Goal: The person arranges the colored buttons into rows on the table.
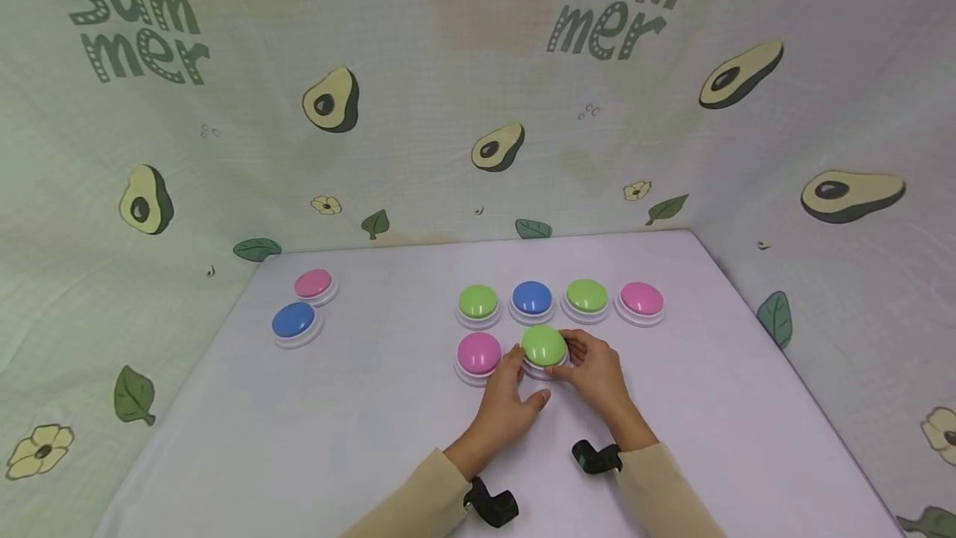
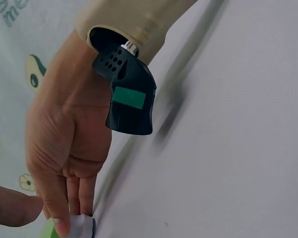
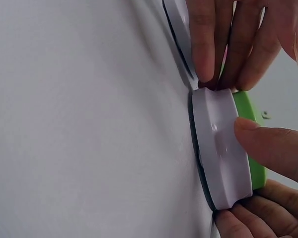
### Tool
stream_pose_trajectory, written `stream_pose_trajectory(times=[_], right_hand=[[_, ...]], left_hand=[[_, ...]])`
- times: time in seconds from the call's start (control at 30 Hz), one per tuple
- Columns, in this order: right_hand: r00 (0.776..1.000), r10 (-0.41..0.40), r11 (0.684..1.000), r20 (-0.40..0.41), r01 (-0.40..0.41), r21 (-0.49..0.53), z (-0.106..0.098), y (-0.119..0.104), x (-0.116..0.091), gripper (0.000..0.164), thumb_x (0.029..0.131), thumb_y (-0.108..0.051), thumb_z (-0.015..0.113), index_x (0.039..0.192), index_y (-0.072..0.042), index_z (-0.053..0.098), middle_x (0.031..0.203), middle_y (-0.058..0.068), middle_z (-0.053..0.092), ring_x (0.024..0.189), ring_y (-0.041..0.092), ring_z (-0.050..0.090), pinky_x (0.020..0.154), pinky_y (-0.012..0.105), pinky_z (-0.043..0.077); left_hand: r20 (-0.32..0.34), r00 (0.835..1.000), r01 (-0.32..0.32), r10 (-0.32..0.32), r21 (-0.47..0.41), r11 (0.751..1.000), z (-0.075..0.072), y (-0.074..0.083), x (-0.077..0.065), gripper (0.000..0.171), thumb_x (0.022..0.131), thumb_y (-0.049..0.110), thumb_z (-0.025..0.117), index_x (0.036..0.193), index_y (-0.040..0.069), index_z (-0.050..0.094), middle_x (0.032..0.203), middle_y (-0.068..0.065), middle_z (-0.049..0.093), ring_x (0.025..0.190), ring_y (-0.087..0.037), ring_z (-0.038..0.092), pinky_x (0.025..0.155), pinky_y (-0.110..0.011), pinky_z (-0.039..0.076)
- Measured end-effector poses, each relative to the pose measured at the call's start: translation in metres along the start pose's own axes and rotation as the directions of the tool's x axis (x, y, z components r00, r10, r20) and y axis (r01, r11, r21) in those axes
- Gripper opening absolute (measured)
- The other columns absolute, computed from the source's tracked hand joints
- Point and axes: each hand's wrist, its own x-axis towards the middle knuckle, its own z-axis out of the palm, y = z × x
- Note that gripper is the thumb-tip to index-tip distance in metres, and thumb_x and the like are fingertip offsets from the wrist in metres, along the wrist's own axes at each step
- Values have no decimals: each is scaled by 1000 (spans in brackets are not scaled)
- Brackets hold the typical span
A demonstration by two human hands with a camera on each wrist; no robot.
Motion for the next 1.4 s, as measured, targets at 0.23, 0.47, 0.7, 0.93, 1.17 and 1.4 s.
stream_pose_trajectory(times=[0.23,0.47,0.7,0.93,1.17,1.4], right_hand=[[1000,-16,999,10,16,-35,2,5,3,68,83,-4,88,142,10,56,143,33,57,134,46,56,109,45,48],[999,-33,998,37,35,-53,4,1,5,71,84,-4,87,144,12,53,145,34,55,136,48,54,112,50,46],[998,-40,995,58,45,-85,6,1,5,77,84,-7,88,146,14,49,145,34,55,134,48,55,111,50,47],[997,-50,993,56,56,-102,3,-2,5,76,84,-7,88,145,14,49,145,34,55,133,48,56,110,51,47],[997,-52,994,57,57,-91,9,-3,4,77,83,-6,88,146,15,48,145,35,55,133,48,56,110,50,47],[996,-87,976,15,88,-200,15,-14,4,82,82,-13,90,147,15,48,147,35,52,135,52,52,111,58,45]], left_hand=[[9,1000,20,-20,12,1000,1,-4,-2,73,93,7,74,151,-18,38,162,-32,35,151,-46,33,125,-56,28],[26,999,21,-22,16,1000,0,-6,-3,75,95,8,74,154,-17,34,164,-32,31,153,-44,30,126,-55,26],[44,998,48,-49,13,999,-1,-7,-7,78,95,10,75,156,-14,33,166,-29,28,155,-42,28,126,-54,25],[75,996,46,-45,-2,999,-3,-3,-7,80,96,10,74,158,-13,29,168,-29,23,156,-42,24,127,-54,24],[95,994,57,-56,-3,998,-7,-4,-13,81,97,12,73,159,-12,27,169,-29,20,157,-41,21,127,-55,22],[132,991,29,-27,-17,999,-22,1,-26,77,98,17,72,158,-11,32,167,-26,31,154,-39,31,126,-51,28]])
